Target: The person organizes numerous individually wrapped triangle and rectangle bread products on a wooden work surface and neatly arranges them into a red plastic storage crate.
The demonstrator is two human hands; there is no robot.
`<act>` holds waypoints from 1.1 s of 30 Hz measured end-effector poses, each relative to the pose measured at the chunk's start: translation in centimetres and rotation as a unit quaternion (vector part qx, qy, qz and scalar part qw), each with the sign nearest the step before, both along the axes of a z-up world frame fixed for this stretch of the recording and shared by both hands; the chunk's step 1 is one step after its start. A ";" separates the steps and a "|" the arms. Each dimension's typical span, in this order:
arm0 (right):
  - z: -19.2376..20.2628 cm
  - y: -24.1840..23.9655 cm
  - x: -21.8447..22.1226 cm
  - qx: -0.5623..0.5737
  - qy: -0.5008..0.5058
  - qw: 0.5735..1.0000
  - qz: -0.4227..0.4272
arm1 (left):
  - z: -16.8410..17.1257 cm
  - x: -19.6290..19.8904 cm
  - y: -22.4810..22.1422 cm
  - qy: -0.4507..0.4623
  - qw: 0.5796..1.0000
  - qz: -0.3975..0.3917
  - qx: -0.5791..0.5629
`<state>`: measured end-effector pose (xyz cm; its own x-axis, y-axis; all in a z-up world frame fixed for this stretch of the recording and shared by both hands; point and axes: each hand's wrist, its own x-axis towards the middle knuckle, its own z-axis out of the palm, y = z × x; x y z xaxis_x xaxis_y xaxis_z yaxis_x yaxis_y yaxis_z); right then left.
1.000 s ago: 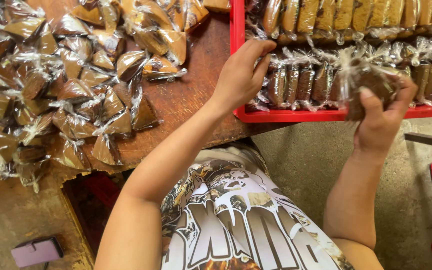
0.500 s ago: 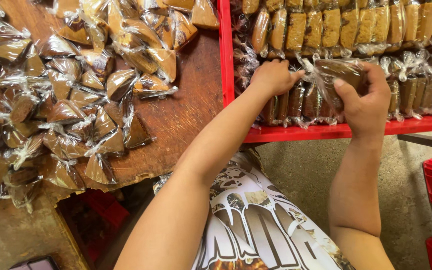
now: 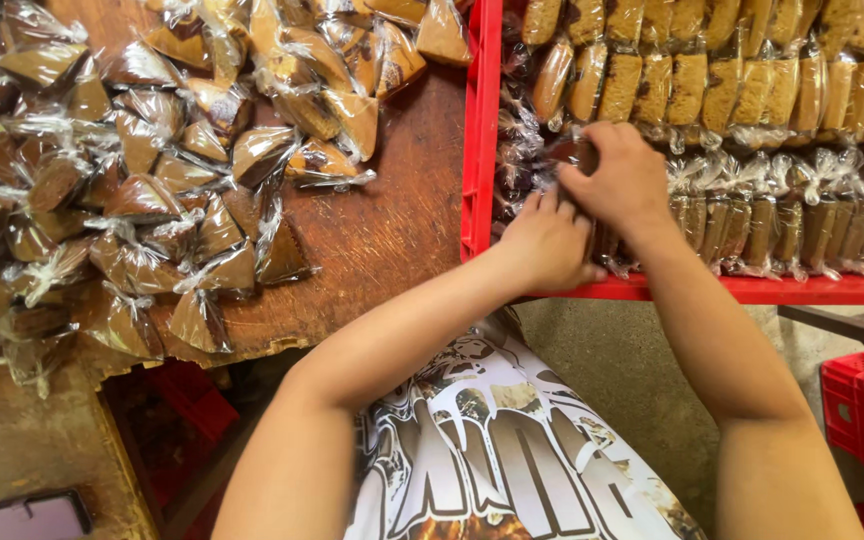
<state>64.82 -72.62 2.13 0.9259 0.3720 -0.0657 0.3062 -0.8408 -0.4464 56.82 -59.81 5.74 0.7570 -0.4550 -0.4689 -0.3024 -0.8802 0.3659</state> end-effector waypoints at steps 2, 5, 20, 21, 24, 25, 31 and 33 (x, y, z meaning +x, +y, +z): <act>-0.3 1.1 -0.5 0.000 -0.024 1.000 0.008 | 2.6 -3.6 2.0 -0.072 0.985 -0.003 -0.154; -0.4 2.0 -0.8 -0.035 -0.011 0.999 -0.011 | 6.8 -8.9 6.8 -0.042 0.953 0.001 -0.301; -4.0 6.2 0.1 -0.112 0.066 0.989 -0.075 | 9.4 -18.7 11.8 -0.053 0.924 0.208 -0.317; -4.3 6.4 0.3 -0.118 0.073 0.987 -0.086 | 9.2 -19.0 11.6 -0.052 0.927 0.196 -0.317; -5.3 6.6 0.6 -0.121 0.079 0.984 -0.105 | 8.7 -19.8 11.3 -0.037 0.929 0.201 -0.309; -5.8 6.6 0.7 -0.116 0.077 0.984 -0.112 | 8.6 -20.0 11.1 -0.038 0.929 0.201 -0.308; -5.8 3.2 2.1 -0.067 0.151 0.986 -0.028 | 7.7 -21.8 10.8 -0.031 0.929 0.199 -0.309; -3.5 1.1 1.6 -0.060 0.057 0.996 0.038 | 7.8 -22.2 11.1 -0.041 0.936 0.199 -0.288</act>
<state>66.44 -71.48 -1.36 0.8794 0.4239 -0.2168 0.3242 -0.8666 -0.3792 34.66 -48.74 13.50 0.9430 -0.2890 -0.1648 -0.0412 -0.5930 0.8042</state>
